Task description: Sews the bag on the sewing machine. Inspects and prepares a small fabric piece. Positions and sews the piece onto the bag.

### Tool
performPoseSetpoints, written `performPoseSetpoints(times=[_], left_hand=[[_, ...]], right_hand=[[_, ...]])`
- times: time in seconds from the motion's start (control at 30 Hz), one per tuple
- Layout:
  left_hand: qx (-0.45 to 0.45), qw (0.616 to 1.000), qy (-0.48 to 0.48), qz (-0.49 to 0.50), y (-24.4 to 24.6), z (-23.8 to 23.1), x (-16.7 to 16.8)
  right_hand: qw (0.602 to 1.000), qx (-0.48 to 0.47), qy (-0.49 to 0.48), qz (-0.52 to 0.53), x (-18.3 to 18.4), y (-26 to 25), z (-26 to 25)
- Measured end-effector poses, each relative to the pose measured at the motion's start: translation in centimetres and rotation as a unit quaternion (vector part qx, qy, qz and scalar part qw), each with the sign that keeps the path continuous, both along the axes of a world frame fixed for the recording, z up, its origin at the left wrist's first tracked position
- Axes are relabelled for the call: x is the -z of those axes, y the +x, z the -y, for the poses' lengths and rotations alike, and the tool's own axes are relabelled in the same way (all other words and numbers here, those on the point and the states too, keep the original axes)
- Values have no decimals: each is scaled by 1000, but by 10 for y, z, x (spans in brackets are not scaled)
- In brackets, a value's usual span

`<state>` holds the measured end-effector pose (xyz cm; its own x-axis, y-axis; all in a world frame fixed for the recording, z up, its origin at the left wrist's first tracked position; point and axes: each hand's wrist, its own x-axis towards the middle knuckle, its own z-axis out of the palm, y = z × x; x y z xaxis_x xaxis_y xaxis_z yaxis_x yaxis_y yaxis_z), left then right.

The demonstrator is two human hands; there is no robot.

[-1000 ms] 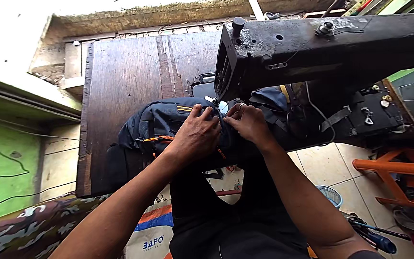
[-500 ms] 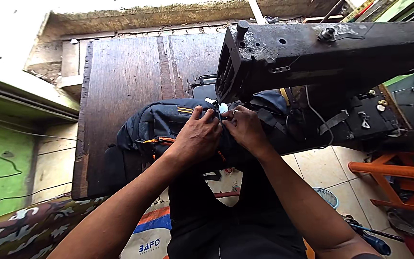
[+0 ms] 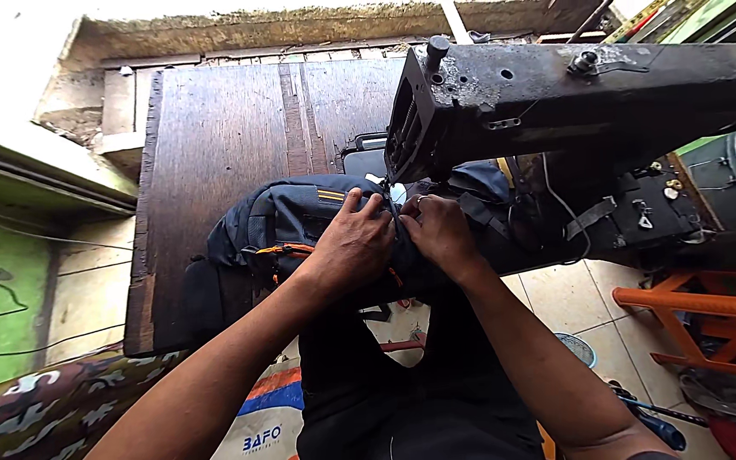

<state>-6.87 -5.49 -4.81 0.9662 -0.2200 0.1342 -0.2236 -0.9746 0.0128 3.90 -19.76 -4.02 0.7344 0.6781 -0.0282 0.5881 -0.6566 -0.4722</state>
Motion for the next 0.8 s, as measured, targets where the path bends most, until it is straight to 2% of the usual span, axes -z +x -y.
performPoseSetpoints(times=[0.2,0.37,0.47,0.53,0.7,0.8], left_hand=[[-1,1000,-5,12,-2,0,1],[-3,1000,-11,6,-1,0,2],[-3,1000,-8,6,-1,0,2],[0,1000,-11,10,-1,0,2],[-1,1000,-16,11,-2,0,3],[-5,1000,-13,3,-2,0,2]], right_hand=[[999,3,-38,-24,-13,-8,-5],[983,15,-39,-177,-16,3,-2],[955,63,11,-290,-12,11,4],[941,86,45,-323,-6,12,6],[942,108,111,-298,3,6,6],[967,86,142,-193,9,4,6]])
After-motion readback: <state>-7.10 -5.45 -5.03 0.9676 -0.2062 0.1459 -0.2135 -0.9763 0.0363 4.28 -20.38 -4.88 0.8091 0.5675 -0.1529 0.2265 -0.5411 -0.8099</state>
